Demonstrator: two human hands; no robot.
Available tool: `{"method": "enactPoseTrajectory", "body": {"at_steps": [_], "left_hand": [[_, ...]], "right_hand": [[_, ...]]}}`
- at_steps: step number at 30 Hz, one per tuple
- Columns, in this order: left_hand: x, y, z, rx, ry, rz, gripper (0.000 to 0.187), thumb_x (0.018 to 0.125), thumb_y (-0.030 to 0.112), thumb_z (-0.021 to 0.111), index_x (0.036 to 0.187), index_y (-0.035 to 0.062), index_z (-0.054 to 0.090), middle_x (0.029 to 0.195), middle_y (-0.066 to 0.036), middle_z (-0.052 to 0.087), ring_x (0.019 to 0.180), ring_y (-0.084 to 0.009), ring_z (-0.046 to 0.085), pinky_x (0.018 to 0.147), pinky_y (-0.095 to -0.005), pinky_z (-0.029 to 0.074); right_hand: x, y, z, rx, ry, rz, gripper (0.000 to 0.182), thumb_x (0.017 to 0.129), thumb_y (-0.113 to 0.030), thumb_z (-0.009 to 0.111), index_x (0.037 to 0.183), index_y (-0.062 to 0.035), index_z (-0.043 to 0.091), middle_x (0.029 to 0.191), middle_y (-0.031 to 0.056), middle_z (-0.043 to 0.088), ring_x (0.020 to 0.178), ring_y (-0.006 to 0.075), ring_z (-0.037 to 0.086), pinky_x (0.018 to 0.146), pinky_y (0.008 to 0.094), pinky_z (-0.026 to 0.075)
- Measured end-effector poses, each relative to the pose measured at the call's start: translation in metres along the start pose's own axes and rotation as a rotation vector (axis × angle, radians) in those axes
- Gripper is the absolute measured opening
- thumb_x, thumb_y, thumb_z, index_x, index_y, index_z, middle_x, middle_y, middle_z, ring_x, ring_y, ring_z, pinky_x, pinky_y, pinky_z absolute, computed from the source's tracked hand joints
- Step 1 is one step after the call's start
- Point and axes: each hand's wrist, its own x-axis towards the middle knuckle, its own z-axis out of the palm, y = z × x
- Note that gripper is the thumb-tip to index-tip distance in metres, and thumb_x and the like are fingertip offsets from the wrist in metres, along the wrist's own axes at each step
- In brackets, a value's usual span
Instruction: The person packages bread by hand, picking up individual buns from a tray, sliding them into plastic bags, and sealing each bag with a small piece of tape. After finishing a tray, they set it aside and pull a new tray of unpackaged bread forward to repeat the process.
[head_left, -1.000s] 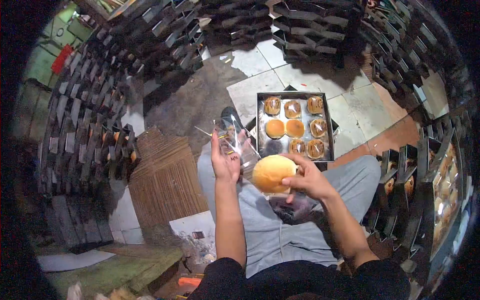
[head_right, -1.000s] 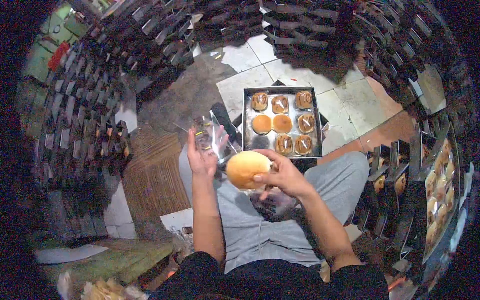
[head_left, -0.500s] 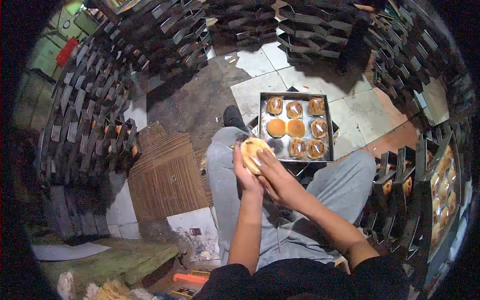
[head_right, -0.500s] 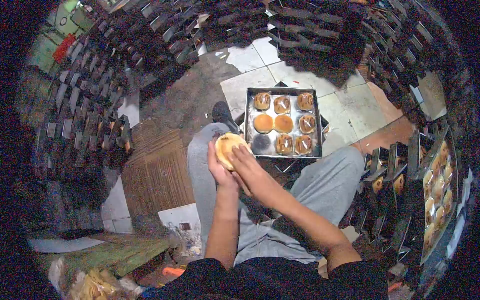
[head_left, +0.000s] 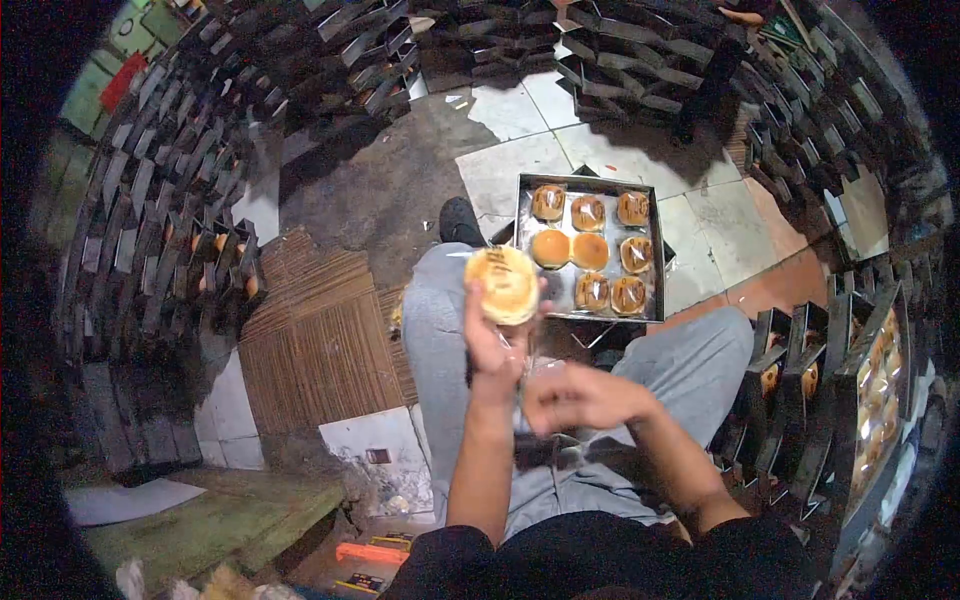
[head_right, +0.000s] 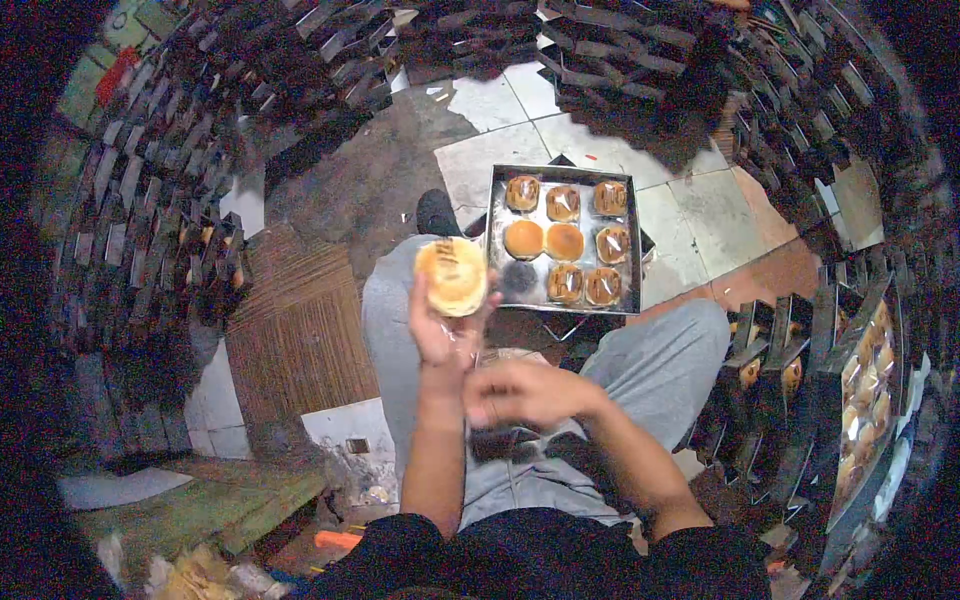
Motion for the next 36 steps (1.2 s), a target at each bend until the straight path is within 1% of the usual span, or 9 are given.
{"method": "enactPoseTrajectory", "body": {"at_steps": [2,4,5,14,16,21,25,28,36], "left_hand": [[-0.001,0.024,0.003,-0.008,-0.026,0.017,0.060,0.104,0.048,0.045,0.140,0.0013,0.052,0.128,-0.022,0.066,0.113,-0.0412,0.068,0.083,-0.0533,0.063],[-0.018,0.041,0.013,0.048,-0.023,0.073,0.062,0.105,0.050,0.042,0.142,0.0013,0.051,0.132,-0.022,0.064,0.116,-0.0419,0.067,0.089,-0.0523,0.061],[-0.032,0.048,0.019,0.089,-0.012,0.045,0.064,0.105,0.053,0.041,0.144,0.0020,0.049,0.134,-0.021,0.063,0.119,-0.0409,0.065,0.092,-0.0512,0.060],[-0.132,0.104,-0.012,1.335,0.327,-0.401,0.051,0.107,0.046,0.050,0.131,0.0021,0.063,0.128,-0.015,0.067,0.113,-0.0282,0.068,0.090,-0.0401,0.056],[-0.129,0.100,0.005,1.685,0.281,0.585,0.031,0.101,0.030,0.067,0.114,0.0018,0.072,0.115,-0.016,0.070,0.106,-0.0294,0.069,0.084,-0.0393,0.055],[-0.096,0.101,-0.016,1.517,-0.055,0.993,0.020,0.094,0.002,0.071,0.114,0.0014,0.070,0.100,-0.012,0.068,0.086,-0.0220,0.065,0.075,-0.0318,0.053],[-0.117,0.097,-0.009,1.059,0.068,0.688,0.010,0.101,0.012,0.067,0.101,0.0019,0.068,0.093,-0.004,0.060,0.067,-0.0103,0.059,0.056,-0.0222,0.046],[-0.117,0.085,-0.011,1.044,0.137,0.689,0.010,0.101,0.011,0.068,0.098,0.0013,0.067,0.090,-0.004,0.058,0.063,-0.0080,0.055,0.051,-0.0211,0.042],[-0.090,0.090,0.011,1.381,0.090,0.813,0.017,0.095,0.011,0.074,0.091,0.0004,0.062,0.083,-0.005,0.062,0.074,-0.0151,0.057,0.069,-0.0309,0.048]], "right_hand": [[-0.011,-0.013,-0.006,0.185,-0.351,0.012,0.018,0.098,-0.020,0.068,0.099,-0.0017,0.068,0.092,0.0026,0.069,0.086,0.0148,0.065,0.076,0.0343,0.052],[-0.016,-0.017,-0.004,0.382,0.207,0.209,0.020,0.097,-0.021,0.070,0.104,-0.0020,0.070,0.096,0.0057,0.070,0.088,0.0140,0.065,0.077,0.0325,0.053],[0.001,0.003,0.001,-0.215,0.657,-0.118,0.021,0.094,-0.017,0.073,0.108,-0.0020,0.071,0.097,0.0102,0.069,0.091,0.0149,0.066,0.077,0.0312,0.054],[0.042,0.018,0.021,-0.173,0.725,-0.369,0.003,0.096,0.001,0.065,0.096,0.0037,0.067,0.102,0.0104,0.065,0.077,0.0146,0.068,0.068,0.0270,0.056],[0.055,0.018,0.025,-0.044,0.828,-0.325,0.008,0.092,-0.003,0.069,0.099,0.0009,0.070,0.092,0.0123,0.068,0.083,0.0219,0.067,0.073,0.0329,0.053],[0.060,-0.021,0.020,-0.458,0.799,-0.377,0.012,0.086,-0.010,0.077,0.094,-0.0025,0.074,0.088,0.0092,0.064,0.078,0.0234,0.066,0.067,0.0342,0.051],[0.039,-0.031,0.028,-0.815,1.062,-0.722,0.013,0.085,-0.006,0.077,0.097,-0.0039,0.072,0.090,0.0106,0.063,0.075,0.0264,0.065,0.067,0.0345,0.054],[0.035,0.002,0.014,0.204,0.873,-0.208,0.011,0.092,-0.009,0.073,0.093,-0.0002,0.068,0.093,0.0048,0.063,0.066,0.0124,0.061,0.059,0.0283,0.051],[0.055,-0.036,-0.013,0.102,0.741,-0.013,0.010,0.091,-0.013,0.075,0.089,-0.0033,0.073,0.082,0.0001,0.069,0.072,0.0067,0.058,0.061,0.0239,0.045]]}}
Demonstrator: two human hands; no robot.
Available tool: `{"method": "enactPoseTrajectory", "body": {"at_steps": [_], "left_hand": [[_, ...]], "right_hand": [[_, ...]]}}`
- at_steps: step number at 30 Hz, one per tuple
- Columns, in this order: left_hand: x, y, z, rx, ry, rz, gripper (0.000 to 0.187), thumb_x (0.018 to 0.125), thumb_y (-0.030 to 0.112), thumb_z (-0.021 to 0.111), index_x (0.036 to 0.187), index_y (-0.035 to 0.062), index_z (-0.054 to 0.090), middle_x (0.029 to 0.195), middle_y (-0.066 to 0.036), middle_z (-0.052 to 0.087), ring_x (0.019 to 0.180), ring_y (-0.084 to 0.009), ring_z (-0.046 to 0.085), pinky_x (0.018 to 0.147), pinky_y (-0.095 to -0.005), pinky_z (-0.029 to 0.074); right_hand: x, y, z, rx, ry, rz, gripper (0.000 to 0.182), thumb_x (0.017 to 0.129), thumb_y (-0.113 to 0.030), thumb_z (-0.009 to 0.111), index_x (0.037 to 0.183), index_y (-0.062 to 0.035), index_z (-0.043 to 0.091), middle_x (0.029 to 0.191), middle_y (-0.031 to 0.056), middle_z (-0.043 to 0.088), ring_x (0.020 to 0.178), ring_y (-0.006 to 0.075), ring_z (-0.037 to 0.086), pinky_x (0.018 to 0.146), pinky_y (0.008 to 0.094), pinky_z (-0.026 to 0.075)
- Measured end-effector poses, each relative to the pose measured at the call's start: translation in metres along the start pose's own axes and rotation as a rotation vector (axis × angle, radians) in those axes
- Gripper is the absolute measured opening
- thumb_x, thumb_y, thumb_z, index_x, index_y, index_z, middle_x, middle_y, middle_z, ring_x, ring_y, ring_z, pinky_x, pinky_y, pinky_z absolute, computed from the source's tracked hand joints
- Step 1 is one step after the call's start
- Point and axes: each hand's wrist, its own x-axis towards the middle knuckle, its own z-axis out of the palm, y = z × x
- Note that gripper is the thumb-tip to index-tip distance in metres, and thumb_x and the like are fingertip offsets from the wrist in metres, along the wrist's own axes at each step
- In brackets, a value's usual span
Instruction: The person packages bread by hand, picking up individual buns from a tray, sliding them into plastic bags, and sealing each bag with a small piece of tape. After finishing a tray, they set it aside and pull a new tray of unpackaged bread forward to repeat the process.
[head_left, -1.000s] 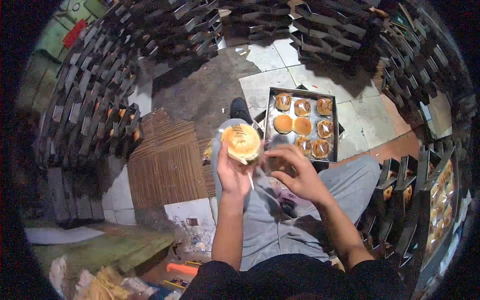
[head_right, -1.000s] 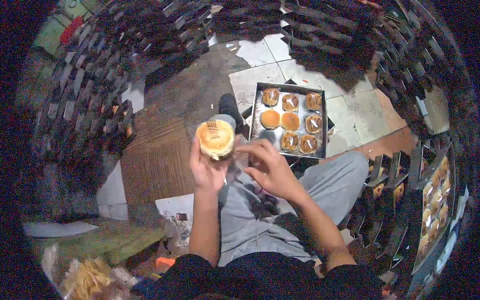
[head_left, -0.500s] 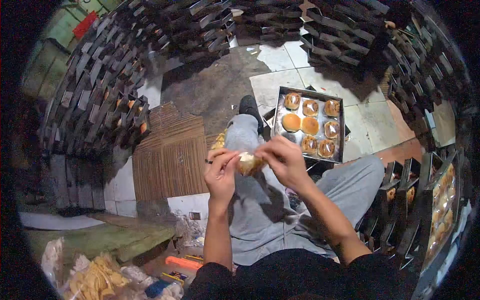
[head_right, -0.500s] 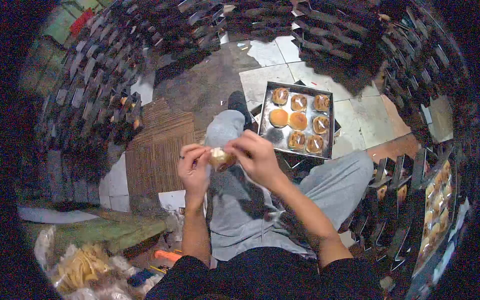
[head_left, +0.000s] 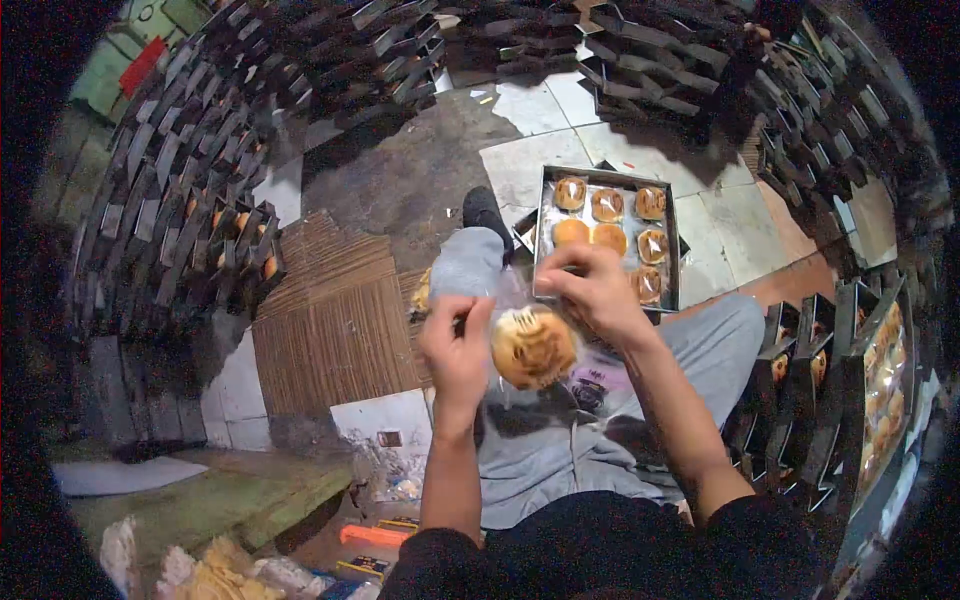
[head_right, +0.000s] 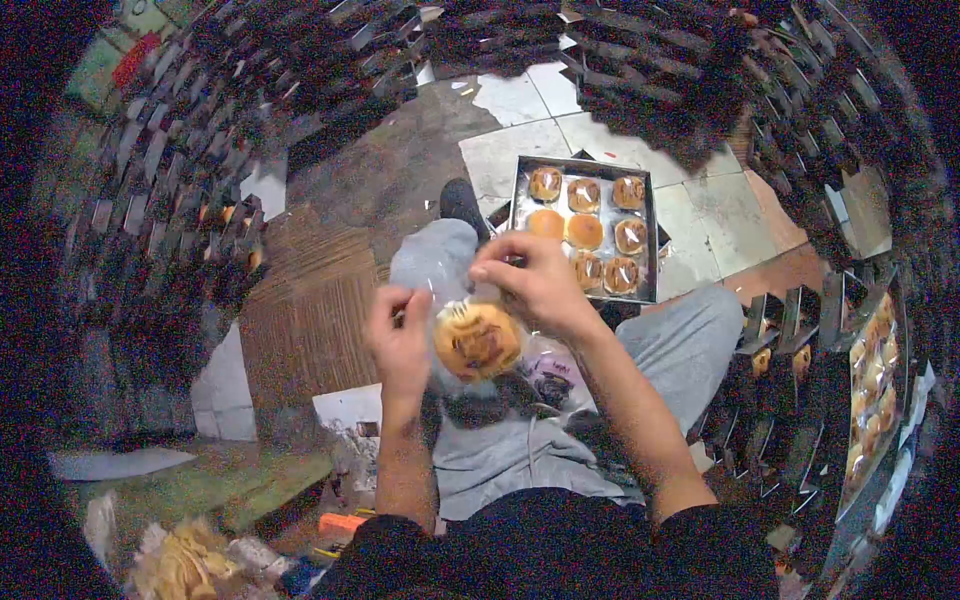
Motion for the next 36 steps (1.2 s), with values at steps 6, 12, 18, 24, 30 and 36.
{"method": "enactPoseTrajectory", "body": {"at_steps": [6,12,18,24,30,36], "left_hand": [[-0.021,-0.011,-0.036,0.298,0.104,-0.027,0.020,0.097,0.015,0.072,0.087,0.0002,0.062,0.076,-0.005,0.063,0.070,-0.0149,0.057,0.068,-0.0335,0.047],[-0.080,-0.022,-0.039,-0.222,0.139,-0.849,0.026,0.100,0.021,0.069,0.118,0.0055,0.059,0.091,0.000,0.059,0.054,-0.0034,0.047,0.035,-0.0225,0.032],[-0.049,-0.001,-0.020,-0.457,-0.009,-0.533,0.064,0.104,0.037,0.058,0.154,0.0060,0.033,0.150,-0.014,0.048,0.139,-0.0263,0.047,0.115,-0.0409,0.039],[-0.020,-0.008,0.053,-0.965,-0.276,-0.546,0.064,0.101,0.020,0.057,0.156,0.0062,0.028,0.155,-0.017,0.041,0.140,-0.0323,0.047,0.119,-0.0460,0.036],[-0.055,-0.048,0.101,-0.391,-0.135,-0.566,0.056,0.102,0.022,0.061,0.150,0.0013,0.040,0.139,-0.020,0.057,0.130,-0.0285,0.056,0.114,-0.0387,0.038],[-0.075,-0.056,0.100,0.450,-0.892,-0.188,0.036,0.093,0.018,0.068,0.125,0.0036,0.064,0.104,-0.023,0.072,0.104,-0.0399,0.066,0.096,-0.0488,0.045]], "right_hand": [[0.020,0.108,0.019,0.417,-0.117,0.239,0.019,0.097,-0.023,0.073,0.093,-0.0059,0.068,0.075,-0.0004,0.063,0.057,0.0073,0.051,0.051,0.0246,0.040],[-0.019,0.167,0.062,0.741,-0.149,0.509,0.023,0.103,-0.023,0.064,0.105,-0.0008,0.066,0.091,0.0087,0.065,0.061,0.0164,0.062,0.050,0.0299,0.051],[-0.017,0.098,0.016,0.733,-0.204,0.302,0.029,0.103,-0.024,0.064,0.122,-0.0020,0.067,0.125,0.0126,0.064,0.104,0.0199,0.069,0.084,0.0350,0.062],[-0.019,0.084,-0.029,0.767,-0.002,0.186,0.046,0.093,-0.022,0.078,0.134,-0.0050,0.062,0.134,0.0107,0.062,0.116,0.0160,0.063,0.097,0.0297,0.054],[-0.010,0.156,-0.061,0.410,0.367,0.491,0.058,0.091,-0.028,0.080,0.137,0.0024,0.059,0.111,0.0069,0.068,0.090,0.0102,0.065,0.071,0.0274,0.054],[0.039,0.270,-0.078,-0.425,0.498,0.512,0.066,0.094,-0.045,0.073,0.132,0.0082,0.060,0.119,0.0164,0.071,0.102,0.0296,0.070,0.090,0.0412,0.054]]}}
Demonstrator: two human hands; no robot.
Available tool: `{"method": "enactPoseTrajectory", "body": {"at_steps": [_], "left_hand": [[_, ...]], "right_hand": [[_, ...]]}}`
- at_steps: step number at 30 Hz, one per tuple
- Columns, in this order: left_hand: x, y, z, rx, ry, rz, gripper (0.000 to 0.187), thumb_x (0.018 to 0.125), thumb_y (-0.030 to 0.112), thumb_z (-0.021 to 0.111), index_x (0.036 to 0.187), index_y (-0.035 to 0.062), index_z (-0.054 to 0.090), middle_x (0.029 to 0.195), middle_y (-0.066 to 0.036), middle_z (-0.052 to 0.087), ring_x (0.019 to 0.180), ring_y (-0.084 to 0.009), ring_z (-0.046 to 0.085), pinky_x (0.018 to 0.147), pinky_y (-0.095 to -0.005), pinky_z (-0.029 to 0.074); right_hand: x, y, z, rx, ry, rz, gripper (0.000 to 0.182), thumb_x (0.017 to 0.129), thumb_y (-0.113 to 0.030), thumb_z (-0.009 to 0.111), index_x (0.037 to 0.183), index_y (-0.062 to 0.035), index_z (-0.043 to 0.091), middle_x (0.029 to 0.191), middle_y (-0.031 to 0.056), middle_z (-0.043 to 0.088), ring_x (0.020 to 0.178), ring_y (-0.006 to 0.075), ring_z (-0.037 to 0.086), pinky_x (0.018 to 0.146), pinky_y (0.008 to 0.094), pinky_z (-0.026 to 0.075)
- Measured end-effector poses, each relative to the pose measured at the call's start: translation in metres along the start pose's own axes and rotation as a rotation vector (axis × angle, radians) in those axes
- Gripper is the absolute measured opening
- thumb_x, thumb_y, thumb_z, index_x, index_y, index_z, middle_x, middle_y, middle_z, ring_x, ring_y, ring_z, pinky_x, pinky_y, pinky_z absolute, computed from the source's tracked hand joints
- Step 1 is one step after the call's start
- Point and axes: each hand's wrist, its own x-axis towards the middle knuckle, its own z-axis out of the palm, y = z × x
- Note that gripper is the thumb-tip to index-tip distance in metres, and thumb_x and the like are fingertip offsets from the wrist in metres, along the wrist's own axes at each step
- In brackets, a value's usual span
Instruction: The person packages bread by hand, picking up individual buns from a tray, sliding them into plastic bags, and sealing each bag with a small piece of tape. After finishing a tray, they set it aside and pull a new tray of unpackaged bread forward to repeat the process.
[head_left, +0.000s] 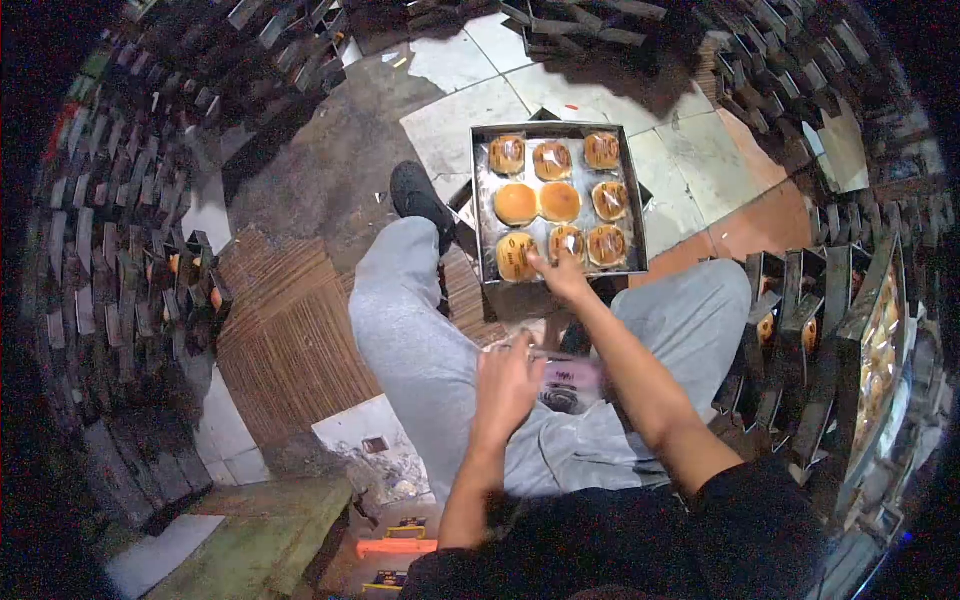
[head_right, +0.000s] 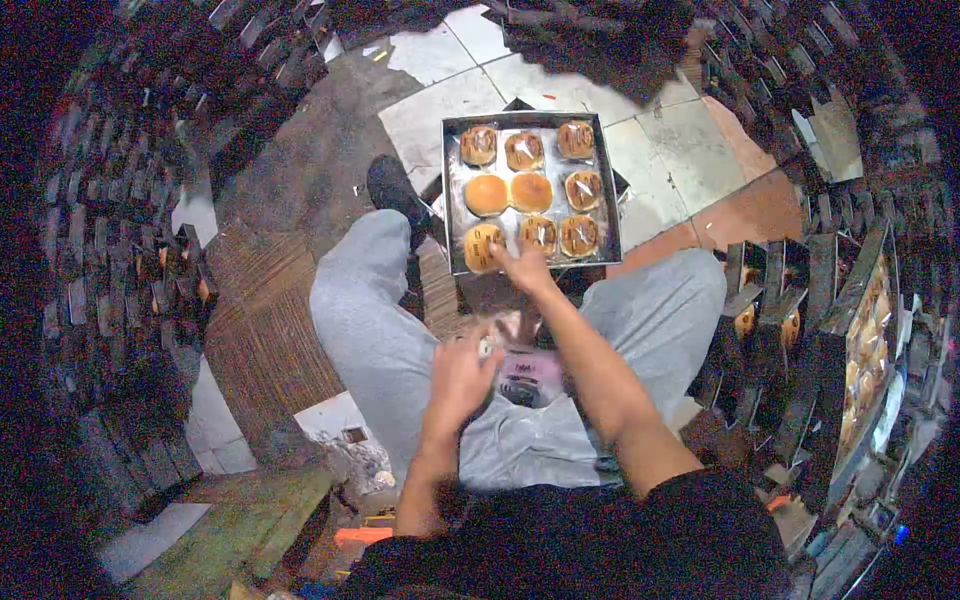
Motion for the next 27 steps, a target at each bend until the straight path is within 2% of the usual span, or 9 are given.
{"method": "enactPoseTrajectory", "body": {"at_steps": [2,5,7,8,15,16,17,20,27], "left_hand": [[0.003,-0.008,0.002,-0.002,0.043,0.074,0.030,0.087,0.019,0.072,0.114,0.0059,0.068,0.096,-0.018,0.073,0.097,-0.0382,0.066,0.089,-0.0511,0.044],[0.002,-0.015,0.005,-0.099,-0.039,0.119,0.019,0.088,0.022,0.072,0.095,0.0041,0.070,0.084,-0.016,0.072,0.087,-0.0367,0.066,0.081,-0.0500,0.045],[-0.005,-0.011,-0.001,-0.040,-0.076,0.127,0.019,0.089,0.023,0.071,0.094,0.0051,0.071,0.084,-0.016,0.072,0.087,-0.0385,0.066,0.083,-0.0514,0.046],[-0.006,-0.009,-0.003,0.018,-0.106,0.137,0.018,0.089,0.024,0.069,0.093,0.0060,0.072,0.084,-0.016,0.072,0.087,-0.0404,0.067,0.085,-0.0528,0.047],[-0.014,0.021,-0.022,-0.026,-0.292,0.098,0.030,0.091,0.031,0.071,0.104,0.0046,0.073,0.098,-0.020,0.072,0.104,-0.0415,0.065,0.095,-0.0516,0.046],[-0.012,0.030,-0.018,0.051,0.020,0.218,0.030,0.089,0.030,0.073,0.104,0.0042,0.072,0.102,-0.020,0.072,0.107,-0.0415,0.064,0.100,-0.0506,0.043],[-0.009,0.036,-0.016,0.127,0.335,0.340,0.031,0.088,0.029,0.076,0.105,0.0038,0.072,0.105,-0.019,0.072,0.110,-0.0415,0.062,0.106,-0.0496,0.040],[0.005,0.034,-0.017,-0.277,0.175,0.320,0.028,0.085,0.024,0.080,0.103,0.0040,0.072,0.105,-0.016,0.072,0.108,-0.0371,0.063,0.112,-0.0488,0.033],[0.041,0.070,-0.081,0.141,0.114,0.553,0.027,0.079,0.014,0.081,0.104,0.0095,0.071,0.104,-0.002,0.075,0.100,-0.0238,0.068,0.108,-0.0474,0.038]], "right_hand": [[-0.003,-0.001,-0.014,-0.395,0.019,-0.385,0.060,0.096,-0.049,0.067,0.115,0.0085,0.067,0.108,0.0303,0.070,0.104,0.0391,0.069,0.094,0.0492,0.052],[-0.042,-0.043,-0.066,-0.224,-0.656,-0.205,0.040,0.098,-0.039,0.066,0.111,-0.0017,0.072,0.102,0.0196,0.073,0.098,0.0299,0.070,0.088,0.0417,0.054],[-0.085,-0.056,-0.094,-0.142,-0.856,-0.425,0.031,0.095,-0.031,0.071,0.107,-0.0027,0.071,0.101,0.0152,0.075,0.093,0.0215,0.070,0.083,0.0413,0.053],[-0.104,-0.069,-0.104,-0.267,-0.900,-0.437,0.031,0.088,-0.027,0.077,0.102,-0.0008,0.068,0.097,0.0144,0.072,0.091,0.0272,0.068,0.081,0.0402,0.053],[-0.156,-0.040,-0.115,-0.451,-0.493,-0.880,0.032,0.067,-0.008,0.076,0.098,-0.0088,0.072,0.100,0.0112,0.068,0.104,0.0310,0.061,0.099,0.0454,0.042],[-0.158,-0.047,-0.120,-0.509,-0.381,-0.957,0.032,0.066,-0.007,0.075,0.098,-0.0096,0.072,0.103,0.0105,0.066,0.110,0.0300,0.058,0.101,0.0459,0.039],[-0.160,-0.056,-0.126,-0.484,-0.312,-0.931,0.036,0.066,-0.005,0.074,0.101,-0.0103,0.073,0.107,0.0101,0.063,0.116,0.0313,0.054,0.098,0.0448,0.040],[-0.161,-0.101,-0.162,-0.241,-0.289,-0.905,0.039,0.066,-0.003,0.073,0.105,-0.0096,0.072,0.101,0.0102,0.063,0.113,0.0314,0.055,0.098,0.0428,0.040],[-0.182,-0.118,-0.191,-0.007,-0.184,-0.909,0.028,0.080,-0.005,0.071,0.108,-0.0020,0.069,0.105,0.0150,0.066,0.098,0.0383,0.067,0.086,0.0449,0.055]]}}
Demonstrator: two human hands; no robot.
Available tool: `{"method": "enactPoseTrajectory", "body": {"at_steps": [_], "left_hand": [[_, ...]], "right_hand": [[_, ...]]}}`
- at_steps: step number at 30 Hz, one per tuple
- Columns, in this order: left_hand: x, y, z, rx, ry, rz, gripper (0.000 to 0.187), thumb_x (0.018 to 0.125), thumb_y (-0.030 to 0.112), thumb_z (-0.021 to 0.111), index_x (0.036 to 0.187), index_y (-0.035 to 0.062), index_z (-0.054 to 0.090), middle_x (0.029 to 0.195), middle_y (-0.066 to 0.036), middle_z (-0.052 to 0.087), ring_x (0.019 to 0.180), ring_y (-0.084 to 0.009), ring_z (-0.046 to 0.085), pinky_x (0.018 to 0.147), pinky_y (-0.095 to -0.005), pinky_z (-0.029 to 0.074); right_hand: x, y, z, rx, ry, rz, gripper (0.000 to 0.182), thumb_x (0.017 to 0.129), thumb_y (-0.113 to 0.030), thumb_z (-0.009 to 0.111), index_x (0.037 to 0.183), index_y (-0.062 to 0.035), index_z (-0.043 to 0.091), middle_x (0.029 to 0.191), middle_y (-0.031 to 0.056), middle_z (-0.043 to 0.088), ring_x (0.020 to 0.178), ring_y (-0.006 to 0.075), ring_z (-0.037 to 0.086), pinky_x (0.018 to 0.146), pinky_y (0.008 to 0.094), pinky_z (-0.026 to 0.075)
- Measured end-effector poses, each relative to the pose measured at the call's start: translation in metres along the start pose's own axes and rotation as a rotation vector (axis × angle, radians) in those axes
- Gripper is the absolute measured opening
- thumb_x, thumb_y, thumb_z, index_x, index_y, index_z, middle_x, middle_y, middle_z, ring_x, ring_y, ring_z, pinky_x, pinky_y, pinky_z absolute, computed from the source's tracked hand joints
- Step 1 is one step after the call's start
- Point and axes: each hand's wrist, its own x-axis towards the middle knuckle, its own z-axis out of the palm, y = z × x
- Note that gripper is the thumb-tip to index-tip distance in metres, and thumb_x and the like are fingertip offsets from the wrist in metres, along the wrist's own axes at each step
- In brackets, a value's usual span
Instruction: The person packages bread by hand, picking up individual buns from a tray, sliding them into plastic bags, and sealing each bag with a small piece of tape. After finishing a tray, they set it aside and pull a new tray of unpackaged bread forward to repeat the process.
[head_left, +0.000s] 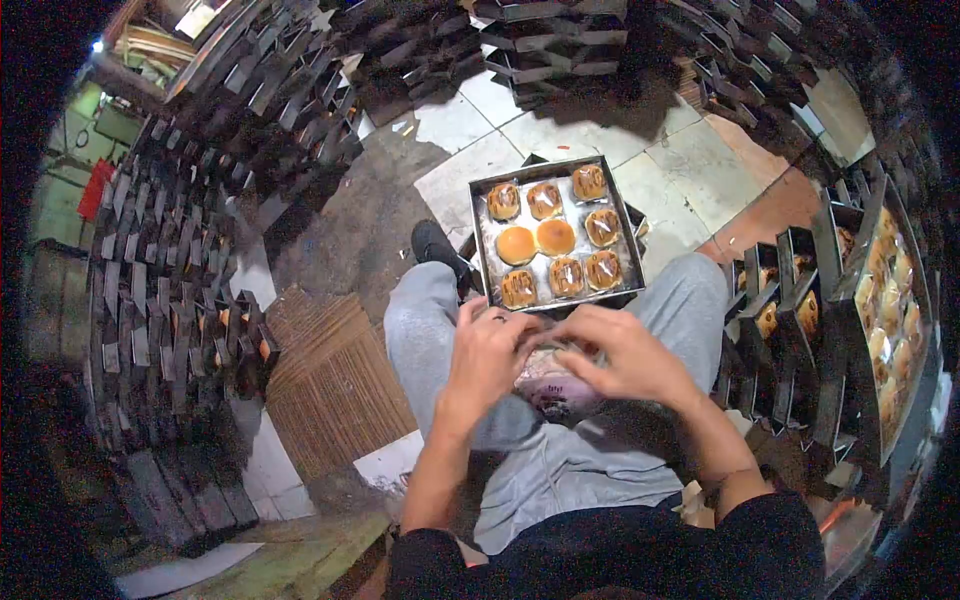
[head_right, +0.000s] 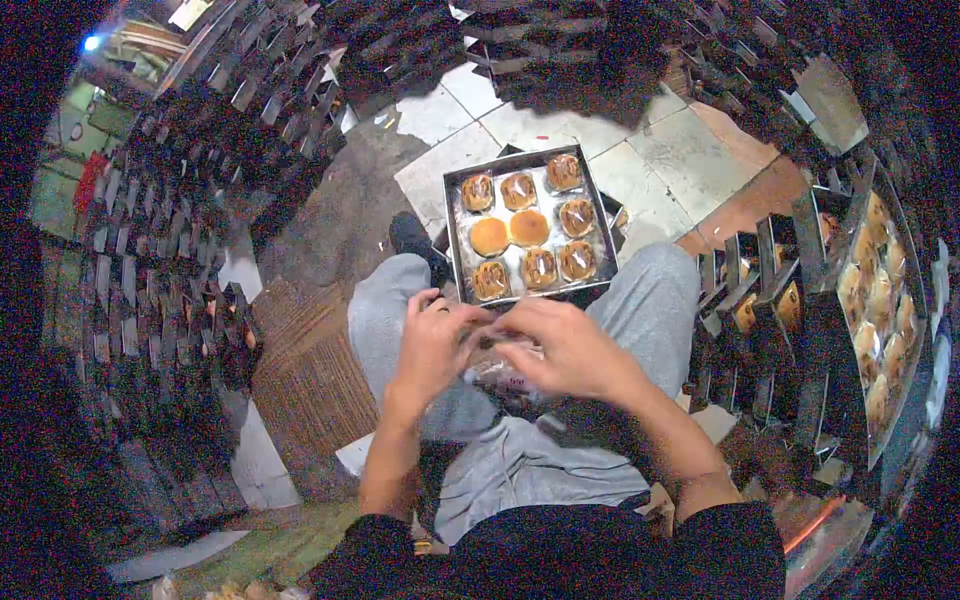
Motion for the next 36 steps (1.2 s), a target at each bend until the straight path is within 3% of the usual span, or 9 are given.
{"method": "enactPoseTrajectory", "body": {"at_steps": [9,13,14,16,20,23,25,31,36], "left_hand": [[0.003,0.049,-0.010,0.148,-0.086,0.269,0.064,0.074,0.013,0.078,0.135,0.0137,0.060,0.142,-0.008,0.060,0.140,-0.0289,0.048,0.119,-0.0511,0.022],[0.010,0.037,-0.002,-0.116,0.256,0.056,0.055,0.098,0.031,0.062,0.146,0.0050,0.051,0.151,-0.017,0.052,0.148,-0.0316,0.037,0.123,-0.0501,0.016],[0.016,0.025,0.009,-0.604,0.291,-0.245,0.053,0.103,0.033,0.055,0.147,0.0026,0.049,0.153,-0.018,0.049,0.148,-0.0313,0.037,0.122,-0.0467,0.020],[0.016,-0.013,0.027,-1.335,0.272,-0.505,0.055,0.112,0.042,0.042,0.151,0.0025,0.040,0.144,-0.009,0.048,0.134,-0.0179,0.042,0.112,-0.0308,0.036],[0.016,-0.092,-0.008,-1.288,0.981,-0.775,0.046,0.110,0.043,0.044,0.139,0.0091,0.053,0.138,-0.012,0.062,0.119,-0.0212,0.060,0.099,-0.0366,0.049],[0.016,-0.124,-0.038,-1.414,1.176,-0.712,0.048,0.109,0.046,0.045,0.139,0.0094,0.053,0.137,-0.011,0.064,0.119,-0.0211,0.061,0.095,-0.0339,0.050],[0.009,-0.139,-0.026,-1.459,1.124,-0.693,0.048,0.109,0.047,0.046,0.138,0.0093,0.054,0.139,-0.009,0.063,0.121,-0.0212,0.060,0.094,-0.0326,0.049],[0.016,-0.135,-0.025,-1.395,0.894,-0.713,0.053,0.108,0.038,0.048,0.150,0.0063,0.040,0.145,-0.012,0.055,0.120,-0.0201,0.059,0.095,-0.0308,0.048],[0.017,-0.139,-0.025,-1.412,0.881,-0.694,0.057,0.110,0.039,0.040,0.152,0.0007,0.039,0.145,-0.021,0.054,0.121,-0.0256,0.061,0.088,-0.0319,0.055]], "right_hand": [[-0.024,0.034,0.046,-0.246,-0.041,-0.024,0.069,0.078,-0.016,0.075,0.141,-0.0017,0.051,0.157,0.0318,0.035,0.149,0.0462,0.031,0.123,0.0527,0.026],[0.005,0.027,0.053,-0.052,0.026,0.003,0.097,0.073,-0.011,0.070,0.159,-0.0010,0.024,0.167,0.0321,0.006,0.157,0.0469,0.006,0.127,0.0517,0.012],[0.016,0.024,0.068,0.059,0.066,-0.082,0.105,0.073,-0.007,0.065,0.161,0.0037,0.009,0.167,0.0329,0.005,0.156,0.0480,0.005,0.127,0.0500,0.010],[0.033,-0.003,0.104,0.183,0.072,0.060,0.089,0.076,-0.001,0.059,0.156,0.0090,0.022,0.162,0.0350,0.021,0.153,0.0467,0.020,0.127,0.0474,0.018],[0.079,-0.005,0.137,0.181,0.122,-0.051,0.049,0.087,-0.002,0.059,0.136,0.0035,0.057,0.136,0.0269,0.058,0.129,0.0418,0.056,0.109,0.0464,0.047],[0.114,0.107,0.169,-0.064,-0.018,0.080,0.039,0.089,-0.007,0.060,0.127,0.0034,0.061,0.122,0.0252,0.063,0.113,0.0414,0.063,0.099,0.0479,0.052],[0.143,0.202,0.186,-0.275,-0.231,0.471,0.041,0.092,-0.017,0.060,0.128,0.0017,0.059,0.123,0.0243,0.061,0.112,0.0429,0.059,0.099,0.0504,0.050],[0.178,0.387,0.233,-0.955,-0.276,0.098,0.054,0.091,-0.035,0.066,0.141,-0.0212,0.054,0.139,0.0224,0.052,0.136,0.0454,0.045,0.104,0.0604,0.044],[0.249,0.360,0.194,-0.779,-0.821,0.372,0.037,0.091,-0.025,0.064,0.128,-0.0206,0.063,0.125,0.0204,0.060,0.120,0.0362,0.061,0.090,0.0491,0.056]]}}
